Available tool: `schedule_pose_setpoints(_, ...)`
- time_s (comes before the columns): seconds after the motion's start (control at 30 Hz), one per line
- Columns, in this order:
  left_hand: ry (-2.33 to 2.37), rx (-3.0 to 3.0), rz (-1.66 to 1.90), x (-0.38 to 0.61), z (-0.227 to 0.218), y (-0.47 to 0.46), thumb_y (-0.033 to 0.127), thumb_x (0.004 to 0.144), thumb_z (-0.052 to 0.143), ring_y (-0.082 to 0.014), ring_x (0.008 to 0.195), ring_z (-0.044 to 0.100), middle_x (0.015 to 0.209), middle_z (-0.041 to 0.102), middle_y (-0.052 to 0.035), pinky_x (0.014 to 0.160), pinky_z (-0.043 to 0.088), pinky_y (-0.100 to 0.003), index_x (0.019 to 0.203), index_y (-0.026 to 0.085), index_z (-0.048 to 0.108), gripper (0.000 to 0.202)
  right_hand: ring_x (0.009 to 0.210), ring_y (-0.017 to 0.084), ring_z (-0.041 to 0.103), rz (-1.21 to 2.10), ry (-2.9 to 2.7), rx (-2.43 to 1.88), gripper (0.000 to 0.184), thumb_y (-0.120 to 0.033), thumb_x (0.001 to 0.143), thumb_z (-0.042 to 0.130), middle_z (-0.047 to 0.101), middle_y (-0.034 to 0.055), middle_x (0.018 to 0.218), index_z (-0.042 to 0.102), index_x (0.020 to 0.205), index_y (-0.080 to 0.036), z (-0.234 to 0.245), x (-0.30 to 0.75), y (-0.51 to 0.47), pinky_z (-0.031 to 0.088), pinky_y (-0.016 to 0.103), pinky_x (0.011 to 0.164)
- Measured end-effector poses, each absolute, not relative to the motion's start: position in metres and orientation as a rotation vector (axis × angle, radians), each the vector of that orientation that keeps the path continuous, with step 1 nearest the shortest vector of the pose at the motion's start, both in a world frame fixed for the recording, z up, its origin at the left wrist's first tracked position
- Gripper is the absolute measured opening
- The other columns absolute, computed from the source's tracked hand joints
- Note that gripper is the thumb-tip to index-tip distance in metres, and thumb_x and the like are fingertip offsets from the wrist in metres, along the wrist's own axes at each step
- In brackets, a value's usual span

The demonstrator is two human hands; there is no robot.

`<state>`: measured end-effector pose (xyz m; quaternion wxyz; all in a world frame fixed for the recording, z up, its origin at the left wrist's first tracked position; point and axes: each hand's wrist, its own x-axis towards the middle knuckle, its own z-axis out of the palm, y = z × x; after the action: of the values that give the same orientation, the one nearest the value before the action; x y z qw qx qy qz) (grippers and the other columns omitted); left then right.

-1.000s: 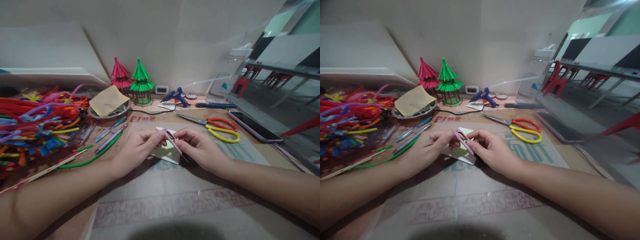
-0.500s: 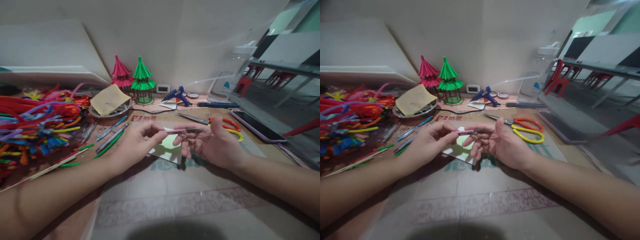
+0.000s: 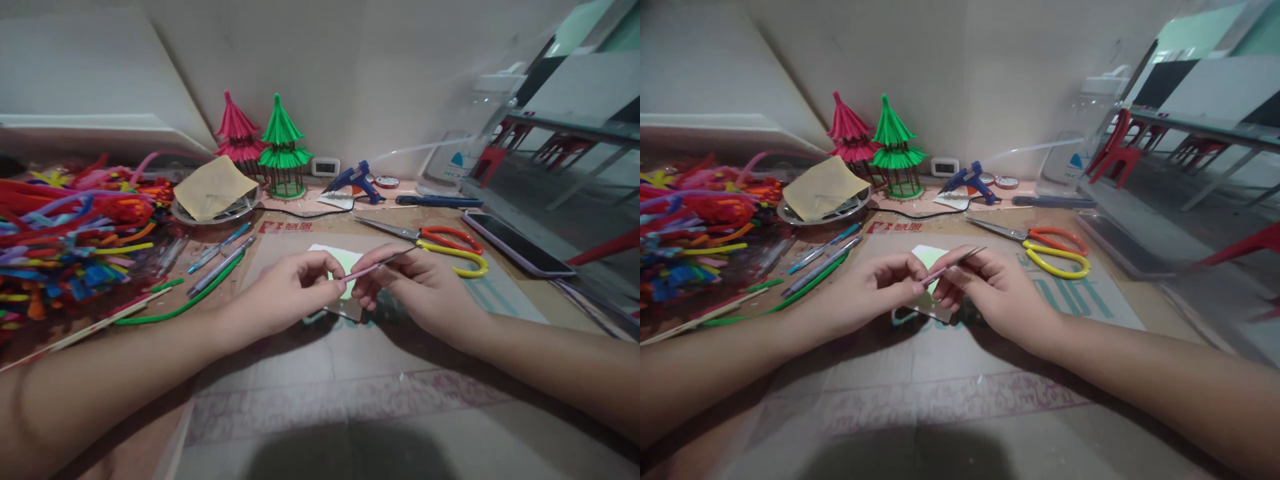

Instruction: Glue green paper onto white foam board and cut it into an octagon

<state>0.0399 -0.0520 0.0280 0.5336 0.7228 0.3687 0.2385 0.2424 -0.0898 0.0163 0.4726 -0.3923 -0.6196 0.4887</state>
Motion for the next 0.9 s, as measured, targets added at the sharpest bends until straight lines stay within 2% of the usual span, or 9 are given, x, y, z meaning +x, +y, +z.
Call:
schedule_pose_setpoints(0.13, 0.906, 1.766, 0.493, 0.040, 0.032, -0.054, 0.031, 0.079, 0.061, -0.0128, 0.062, 0.049, 0.066, 0.056, 0.0017, 0.056, 0.034, -0.025, 0.074, 0.019, 0.063, 0.014, 0.063, 0.014, 0.068, 1.057, -1.643, -0.982, 0.012, -0.026, 0.095, 0.061, 0.071, 0.0000, 0.072, 0.072, 0.091, -0.023, 0.015, 0.242, -0.096, 0.058, 0.026, 0.059)
schedule_pose_setpoints(0.27, 0.920, 1.747, 0.504, 0.040, 0.033, -0.057, 0.028, 0.074, 0.058, -0.0133, 0.062, 0.048, 0.066, 0.054, 0.0020, 0.054, 0.033, -0.025, 0.074, 0.020, 0.064, 0.010, 0.067, 0.015, 0.069, 0.973, -1.700, -0.989, 0.017, -0.019, 0.094, 0.057, 0.073, -0.0005, 0.077, 0.073, 0.094, -0.025, 0.014, 0.244, -0.099, 0.057, 0.028, 0.063)
schedule_pose_setpoints(0.5, 0.902, 1.775, 0.508, 0.040, 0.033, -0.058, 0.026, 0.076, 0.054, -0.0144, 0.067, 0.053, 0.074, 0.062, -0.0003, 0.059, 0.038, -0.026, 0.081, 0.018, 0.067, 0.016, 0.063, 0.015, 0.068, 1.076, -1.626, -0.966, 0.013, -0.029, 0.094, 0.061, 0.071, 0.0005, 0.073, 0.072, 0.091, -0.023, 0.017, 0.243, -0.098, 0.058, 0.028, 0.060)
schedule_pose_setpoints(0.7, 0.874, 1.770, 0.538, 0.039, 0.038, -0.060, 0.022, 0.078, 0.054, -0.0139, 0.064, 0.055, 0.075, 0.066, -0.0008, 0.056, 0.040, -0.024, 0.085, 0.018, 0.070, 0.018, 0.061, 0.014, 0.068, 1.189, -1.535, -0.932, 0.024, -0.045, 0.092, 0.066, 0.071, 0.0017, 0.071, 0.070, 0.091, -0.021, 0.018, 0.243, -0.095, 0.060, 0.027, 0.058)
schedule_pose_setpoints(0.8, 0.879, 1.840, 0.563, 0.038, 0.041, -0.061, 0.030, 0.085, 0.057, -0.0157, 0.070, 0.061, 0.083, 0.072, -0.0026, 0.059, 0.044, -0.024, 0.092, 0.018, 0.072, 0.020, 0.060, 0.014, 0.069, 1.217, -1.485, -0.947, 0.026, -0.047, 0.091, 0.067, 0.072, 0.0012, 0.070, 0.068, 0.092, -0.021, 0.018, 0.244, -0.092, 0.060, 0.028, 0.056)
schedule_pose_setpoints(0.9, 0.939, 2.024, 0.651, 0.038, 0.041, -0.062, 0.036, 0.086, 0.065, -0.0143, 0.070, 0.061, 0.081, 0.073, 0.0000, 0.063, 0.045, -0.023, 0.092, 0.020, 0.074, 0.019, 0.059, 0.014, 0.069, 1.229, -1.471, -0.951, 0.028, -0.049, 0.089, 0.069, 0.072, 0.0017, 0.070, 0.068, 0.093, -0.020, 0.019, 0.245, -0.092, 0.060, 0.028, 0.056)
